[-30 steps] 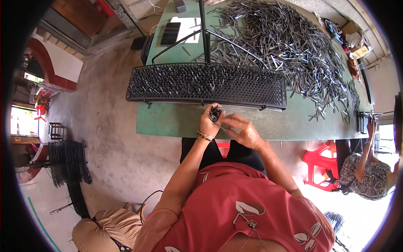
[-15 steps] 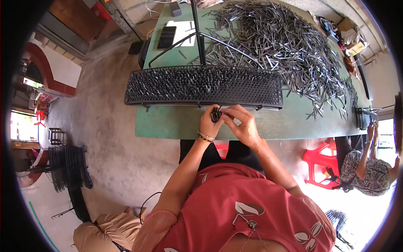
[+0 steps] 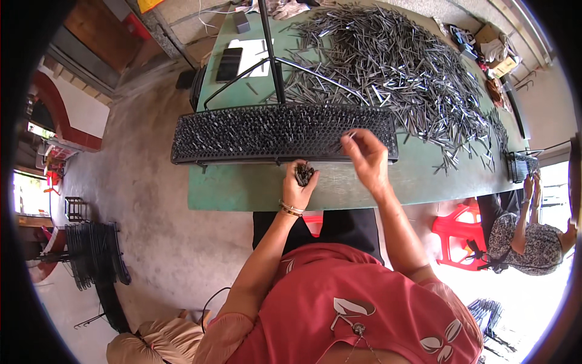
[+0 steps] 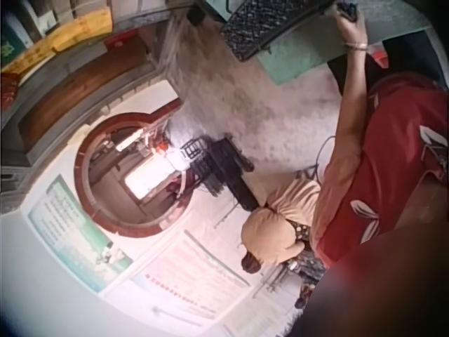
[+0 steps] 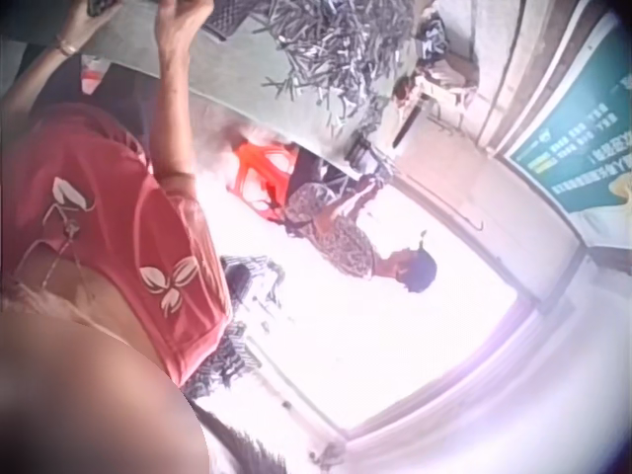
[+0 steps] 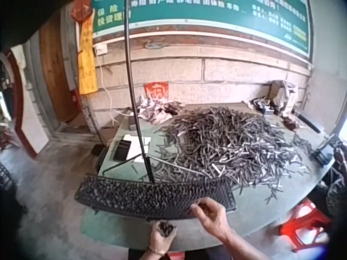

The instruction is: Manually inserting small metal pins from a pile into a perforated grid tray.

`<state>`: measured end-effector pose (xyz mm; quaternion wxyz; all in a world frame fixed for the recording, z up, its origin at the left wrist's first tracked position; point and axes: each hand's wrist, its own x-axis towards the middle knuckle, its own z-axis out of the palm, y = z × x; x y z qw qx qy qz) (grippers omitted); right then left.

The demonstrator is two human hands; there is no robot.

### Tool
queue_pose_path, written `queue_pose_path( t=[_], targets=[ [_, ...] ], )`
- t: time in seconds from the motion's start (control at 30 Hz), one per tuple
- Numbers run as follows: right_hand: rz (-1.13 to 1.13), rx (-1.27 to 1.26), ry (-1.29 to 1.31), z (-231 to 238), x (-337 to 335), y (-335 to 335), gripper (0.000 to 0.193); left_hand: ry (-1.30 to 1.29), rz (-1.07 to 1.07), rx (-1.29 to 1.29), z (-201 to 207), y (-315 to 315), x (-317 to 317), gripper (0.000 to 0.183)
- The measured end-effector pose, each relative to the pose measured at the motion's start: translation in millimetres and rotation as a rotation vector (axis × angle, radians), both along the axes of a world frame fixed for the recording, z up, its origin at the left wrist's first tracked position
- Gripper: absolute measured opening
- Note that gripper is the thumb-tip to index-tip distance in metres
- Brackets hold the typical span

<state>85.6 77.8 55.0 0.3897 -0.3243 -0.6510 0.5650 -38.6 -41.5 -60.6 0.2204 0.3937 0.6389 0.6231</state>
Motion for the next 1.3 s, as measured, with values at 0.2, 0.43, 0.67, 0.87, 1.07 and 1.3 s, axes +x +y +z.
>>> queue_pose_path(
  t=[0.2, 0.43, 0.67, 0.87, 1.07, 1.3],
  targets=[
    [0.01, 0.102, -0.154, -5, -21, 50, 0.022, 0.146, 0.047, -0.013, 6, -2, 7, 0.05],
    [0.061, 0.324, -0.241, -20, -37, 62, 0.019, 0.036, -0.006, -0.082, 7, -8, 2, 0.026],
    [0.073, 0.264, -0.232, -25, -38, 62, 0.02, -0.925, -0.031, 0.131, 26, -5, -2, 0.013],
    [0.085, 0.296, -0.297, -23, -36, 60, 0.017, -1.273, -0.27, -0.08, 48, -22, 3, 0.015],
    [0.091, 0.505, -0.253, -27, -37, 59, 0.015, -1.338, -0.314, -0.166, 50, -26, 11, 0.016],
    [0.091, 0.468, -0.287, -27, -37, 60, 0.017, -1.358, -0.332, -0.233, 49, -26, 16, 0.015]
  ],
)
